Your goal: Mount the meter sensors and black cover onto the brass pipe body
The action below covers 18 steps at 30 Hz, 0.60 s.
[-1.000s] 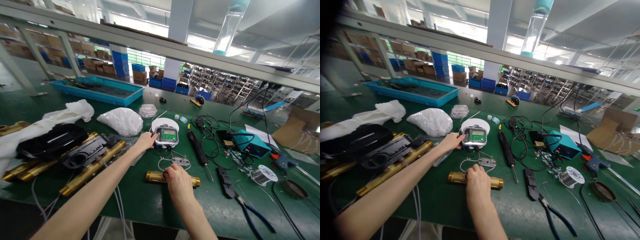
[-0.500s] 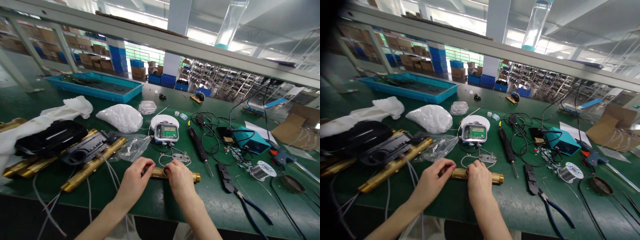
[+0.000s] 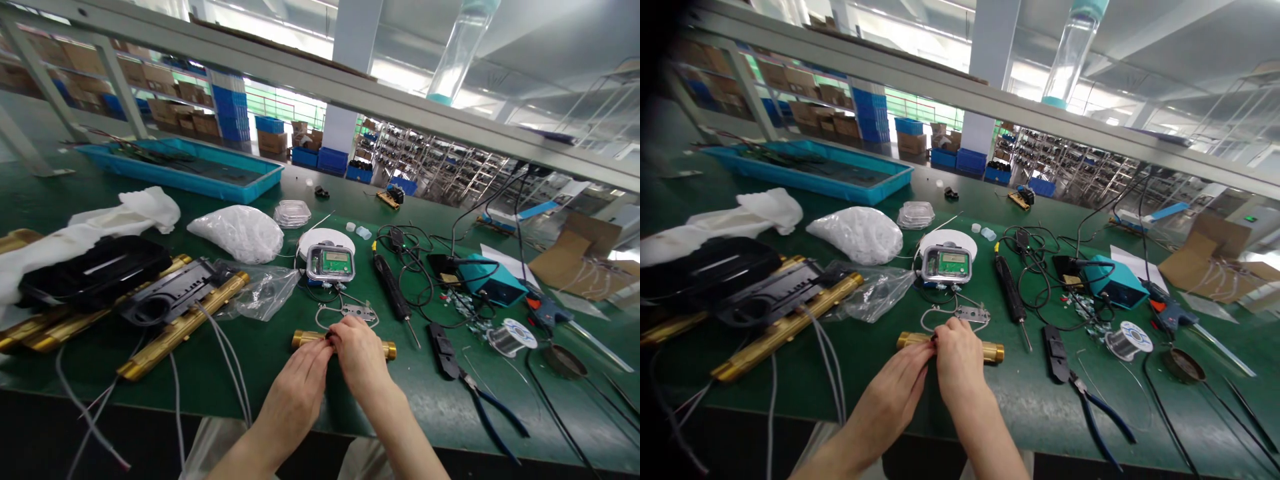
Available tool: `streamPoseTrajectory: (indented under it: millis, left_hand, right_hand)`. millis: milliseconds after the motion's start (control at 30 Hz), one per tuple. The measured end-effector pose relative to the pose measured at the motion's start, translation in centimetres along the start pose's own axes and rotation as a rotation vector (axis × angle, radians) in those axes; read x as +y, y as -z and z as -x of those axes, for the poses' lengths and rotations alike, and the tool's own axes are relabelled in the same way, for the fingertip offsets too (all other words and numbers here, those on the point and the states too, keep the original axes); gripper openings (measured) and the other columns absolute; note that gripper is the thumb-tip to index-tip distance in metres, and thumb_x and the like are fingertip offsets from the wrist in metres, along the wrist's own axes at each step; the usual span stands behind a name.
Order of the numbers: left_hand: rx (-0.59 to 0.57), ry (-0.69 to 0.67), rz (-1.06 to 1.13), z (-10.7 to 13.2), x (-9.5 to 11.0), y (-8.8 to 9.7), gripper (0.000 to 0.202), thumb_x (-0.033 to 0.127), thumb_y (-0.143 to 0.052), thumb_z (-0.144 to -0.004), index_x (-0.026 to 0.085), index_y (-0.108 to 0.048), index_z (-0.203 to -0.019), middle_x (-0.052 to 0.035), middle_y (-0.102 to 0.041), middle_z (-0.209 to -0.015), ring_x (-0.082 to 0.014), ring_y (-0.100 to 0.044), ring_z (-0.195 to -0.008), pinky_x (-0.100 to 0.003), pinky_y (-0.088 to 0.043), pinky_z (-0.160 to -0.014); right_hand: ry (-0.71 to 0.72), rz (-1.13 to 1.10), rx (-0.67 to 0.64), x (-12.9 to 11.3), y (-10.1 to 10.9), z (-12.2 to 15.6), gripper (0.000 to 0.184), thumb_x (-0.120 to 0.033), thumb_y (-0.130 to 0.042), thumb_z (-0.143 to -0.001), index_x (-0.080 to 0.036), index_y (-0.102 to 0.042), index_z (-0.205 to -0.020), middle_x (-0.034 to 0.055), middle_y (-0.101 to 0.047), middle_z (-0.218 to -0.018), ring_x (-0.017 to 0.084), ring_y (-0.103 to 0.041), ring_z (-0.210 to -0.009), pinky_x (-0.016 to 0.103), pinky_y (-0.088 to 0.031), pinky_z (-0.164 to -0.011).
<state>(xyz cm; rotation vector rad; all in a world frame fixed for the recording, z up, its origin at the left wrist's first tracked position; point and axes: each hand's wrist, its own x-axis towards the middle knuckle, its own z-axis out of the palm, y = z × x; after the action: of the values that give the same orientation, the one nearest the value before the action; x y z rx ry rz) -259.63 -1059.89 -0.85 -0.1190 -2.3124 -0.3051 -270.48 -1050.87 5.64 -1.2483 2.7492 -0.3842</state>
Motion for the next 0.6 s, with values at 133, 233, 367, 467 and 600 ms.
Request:
streamPoseTrajectory:
  millis: [133, 233, 367, 467, 600]
  left_hand:
    - [-0.011, -0.042, -0.102, 0.2, 0.2, -0.6, 0.034, 0.0, -0.035, -0.091, 0.004, -0.05, -0.121, -0.0138, -0.054, -0.123, -0.0245, -0.049, -0.117, -0.039, -0.047, -0.096]
    - [0.017, -0.07, -0.173, 0.0, 0.3, -0.9, 0.035, -0.001, -0.032, -0.09, 0.003, -0.052, -0.119, -0.0138, -0.057, -0.118, -0.0252, -0.052, -0.112, -0.04, -0.047, -0.094]
    - [0.028, -0.087, -0.229, -0.3, 0.4, -0.7, 0.035, 0.0, -0.029, -0.091, 0.004, -0.055, -0.115, -0.0119, -0.06, -0.113, -0.0246, -0.054, -0.106, -0.04, -0.046, -0.093]
    - [0.006, -0.058, -0.203, -0.4, 0.5, -0.5, 0.036, 0.0, -0.028, -0.091, 0.006, -0.055, -0.114, -0.0108, -0.06, -0.112, -0.0233, -0.054, -0.106, -0.039, -0.043, -0.096]
    - [-0.009, -0.028, -0.156, -0.5, 0.7, -0.4, 0.033, -0.002, -0.03, -0.091, 0.007, -0.057, -0.108, -0.0105, -0.059, -0.113, -0.0231, -0.053, -0.107, -0.038, -0.041, -0.098]
  right_hand:
    - [0.037, -0.001, 0.003, 0.0, -0.2, -0.1, 0.026, -0.02, -0.043, -0.091, -0.023, -0.068, -0.087, 0.0032, -0.066, -0.096, 0.02, -0.056, -0.096, 0.028, -0.043, -0.069]
    - [0.061, -0.029, 0.009, 0.2, -0.4, 0.0, 0.031, -0.018, -0.039, -0.091, -0.022, -0.069, -0.087, 0.0051, -0.066, -0.095, 0.021, -0.057, -0.096, 0.029, -0.045, -0.072]
    - [0.034, -0.257, 0.168, 2.5, 0.5, 0.5, 0.028, -0.014, -0.046, -0.086, -0.02, -0.065, -0.106, 0.0055, -0.066, -0.105, 0.019, -0.058, -0.099, 0.028, -0.046, -0.085]
    - [-0.176, -0.288, 0.299, 6.3, 1.6, 0.2, 0.026, -0.015, -0.044, -0.087, -0.017, -0.064, -0.103, 0.0072, -0.065, -0.105, 0.018, -0.06, -0.094, 0.029, -0.046, -0.086]
    - [-0.263, -0.146, 0.127, 10.5, 1.5, -1.6, 0.025, -0.014, -0.054, -0.08, -0.012, -0.063, -0.103, 0.0118, -0.063, -0.106, 0.022, -0.06, -0.095, 0.033, -0.045, -0.085]
